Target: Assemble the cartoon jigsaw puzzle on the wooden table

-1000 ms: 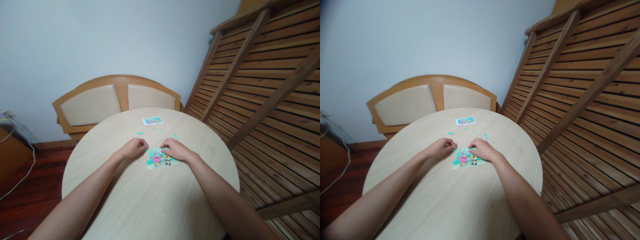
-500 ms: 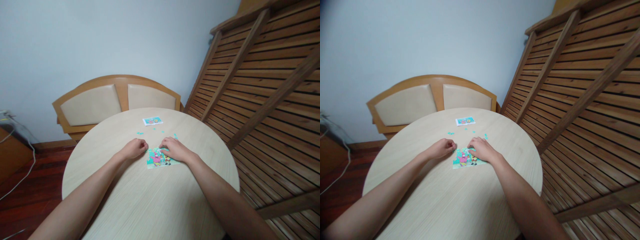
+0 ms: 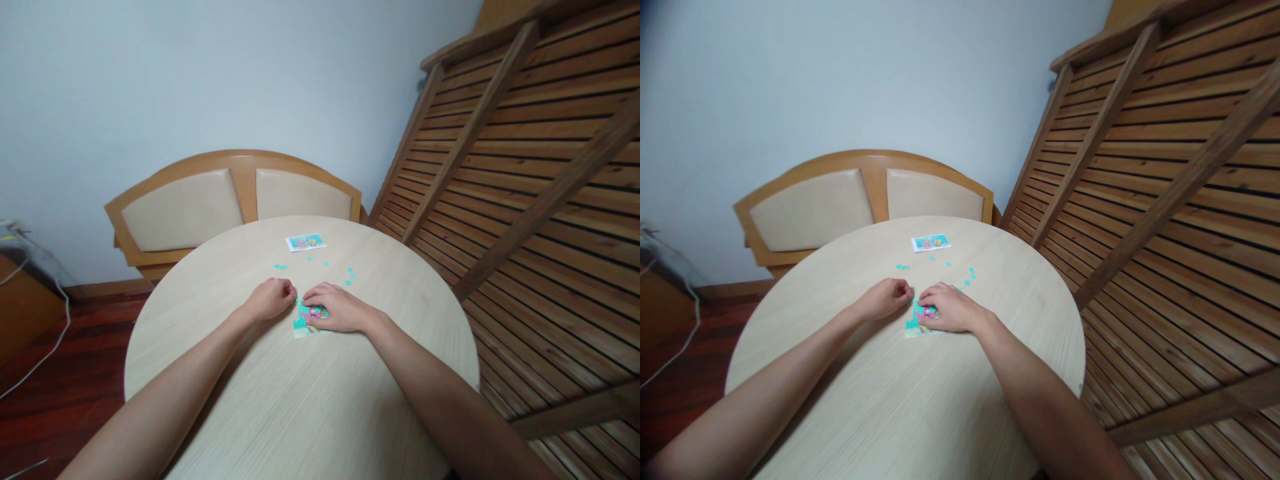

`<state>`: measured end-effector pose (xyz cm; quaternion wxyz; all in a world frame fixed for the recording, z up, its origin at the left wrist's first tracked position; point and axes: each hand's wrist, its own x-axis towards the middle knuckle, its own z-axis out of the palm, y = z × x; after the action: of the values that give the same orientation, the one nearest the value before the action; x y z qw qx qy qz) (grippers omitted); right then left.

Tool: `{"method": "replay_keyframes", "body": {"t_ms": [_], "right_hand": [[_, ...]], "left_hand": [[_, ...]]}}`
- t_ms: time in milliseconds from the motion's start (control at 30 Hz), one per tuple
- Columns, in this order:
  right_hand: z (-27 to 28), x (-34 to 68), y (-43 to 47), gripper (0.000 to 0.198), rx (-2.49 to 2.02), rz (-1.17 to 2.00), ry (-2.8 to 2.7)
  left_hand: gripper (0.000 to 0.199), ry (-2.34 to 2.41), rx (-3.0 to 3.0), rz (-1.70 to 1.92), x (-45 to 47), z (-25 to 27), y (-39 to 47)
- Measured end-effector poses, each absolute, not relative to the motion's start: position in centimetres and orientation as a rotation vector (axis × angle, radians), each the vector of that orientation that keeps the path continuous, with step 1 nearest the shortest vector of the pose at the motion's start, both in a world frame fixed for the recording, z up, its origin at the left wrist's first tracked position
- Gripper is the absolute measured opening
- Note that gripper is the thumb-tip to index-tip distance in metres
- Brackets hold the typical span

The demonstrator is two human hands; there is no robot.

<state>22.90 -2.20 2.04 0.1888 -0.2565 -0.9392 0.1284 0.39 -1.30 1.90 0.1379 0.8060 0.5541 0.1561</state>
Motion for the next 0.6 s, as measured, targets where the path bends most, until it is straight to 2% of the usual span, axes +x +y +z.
{"method": "replay_keyframes", "body": {"t_ms": [300, 600], "right_hand": [[2.1, 22.8, -2.3, 0.03, -0.708, 0.358, -2.634], [2.0, 22.7, -2.2, 0.032, -0.695, 0.346, -2.642]], "left_hand": [[0.023, 1.668, 2.341, 0.431, 0.5, 1.7, -1.3], [0.022, 1.437, 2.342, 0.396, -0.9, 2.4, -1.3]]}}
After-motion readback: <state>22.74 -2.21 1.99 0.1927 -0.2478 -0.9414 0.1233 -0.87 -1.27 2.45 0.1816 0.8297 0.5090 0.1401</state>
